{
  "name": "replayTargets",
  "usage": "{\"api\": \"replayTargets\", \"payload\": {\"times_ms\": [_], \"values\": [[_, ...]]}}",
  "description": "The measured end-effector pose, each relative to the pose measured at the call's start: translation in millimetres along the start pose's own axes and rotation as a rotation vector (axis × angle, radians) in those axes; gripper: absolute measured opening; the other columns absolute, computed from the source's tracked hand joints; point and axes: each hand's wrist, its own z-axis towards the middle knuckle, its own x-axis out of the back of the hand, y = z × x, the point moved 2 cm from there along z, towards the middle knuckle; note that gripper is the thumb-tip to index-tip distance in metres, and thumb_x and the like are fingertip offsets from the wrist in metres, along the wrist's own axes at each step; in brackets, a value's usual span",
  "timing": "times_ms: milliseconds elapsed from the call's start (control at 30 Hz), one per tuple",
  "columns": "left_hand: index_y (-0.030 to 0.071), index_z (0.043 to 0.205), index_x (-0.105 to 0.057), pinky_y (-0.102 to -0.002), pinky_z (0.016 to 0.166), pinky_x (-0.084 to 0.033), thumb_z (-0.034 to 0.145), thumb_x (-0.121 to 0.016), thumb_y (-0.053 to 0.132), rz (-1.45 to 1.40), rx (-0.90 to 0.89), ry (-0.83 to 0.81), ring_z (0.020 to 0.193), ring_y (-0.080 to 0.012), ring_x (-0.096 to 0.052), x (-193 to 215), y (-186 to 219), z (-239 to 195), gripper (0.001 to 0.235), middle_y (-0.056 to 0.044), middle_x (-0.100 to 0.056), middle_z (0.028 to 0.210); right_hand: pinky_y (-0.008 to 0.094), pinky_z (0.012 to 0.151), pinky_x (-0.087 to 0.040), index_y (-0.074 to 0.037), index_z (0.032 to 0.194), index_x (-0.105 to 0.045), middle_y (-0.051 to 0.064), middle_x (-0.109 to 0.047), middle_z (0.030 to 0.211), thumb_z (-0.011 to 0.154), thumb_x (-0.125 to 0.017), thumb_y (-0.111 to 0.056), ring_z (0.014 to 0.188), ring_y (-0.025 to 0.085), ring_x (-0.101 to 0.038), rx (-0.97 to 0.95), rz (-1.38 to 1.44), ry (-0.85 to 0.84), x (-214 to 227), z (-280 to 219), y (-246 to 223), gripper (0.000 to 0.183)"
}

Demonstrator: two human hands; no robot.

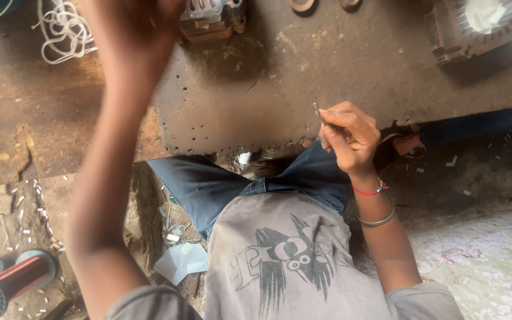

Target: The person folds small pieces of insulation paper and inserts them into the slots of an electric motor stator, using their hands and a small screwdriver to seat the paper.

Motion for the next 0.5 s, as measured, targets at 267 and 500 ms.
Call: {"api": "replayTargets", "payload": {"times_ms": [267,500], "values": [[0.010,0.098,-0.076,-0.034,0.070,-0.057,0.086,-0.082,0.013,-0.203,0.229,-0.417,0.080,-0.0192,-0.071,-53,90,-109,0.014,-0.007,-0.073,0.093,0.021,0.054,-0.047,0.006,0.119,-0.065,0.013,-0.063,0.103,0.101,-0.057,0.012,0.070,0.011,-0.058,-0.027,-0.050,0.008,-5,3,-6,0.021],[0.013,0.125,-0.071,-0.052,0.109,-0.033,0.090,-0.078,0.018,0.318,-0.372,-0.213,0.123,-0.0216,-0.062,-62,79,-152,0.036,-0.001,-0.068,0.119,0.034,0.063,-0.053,-0.003,0.122,-0.071,0.012,-0.064,0.097,0.092,-0.066,0.010,0.073,0.023,-0.066,0.069,-0.705,-0.217,-25,9,-44,0.033]]}}
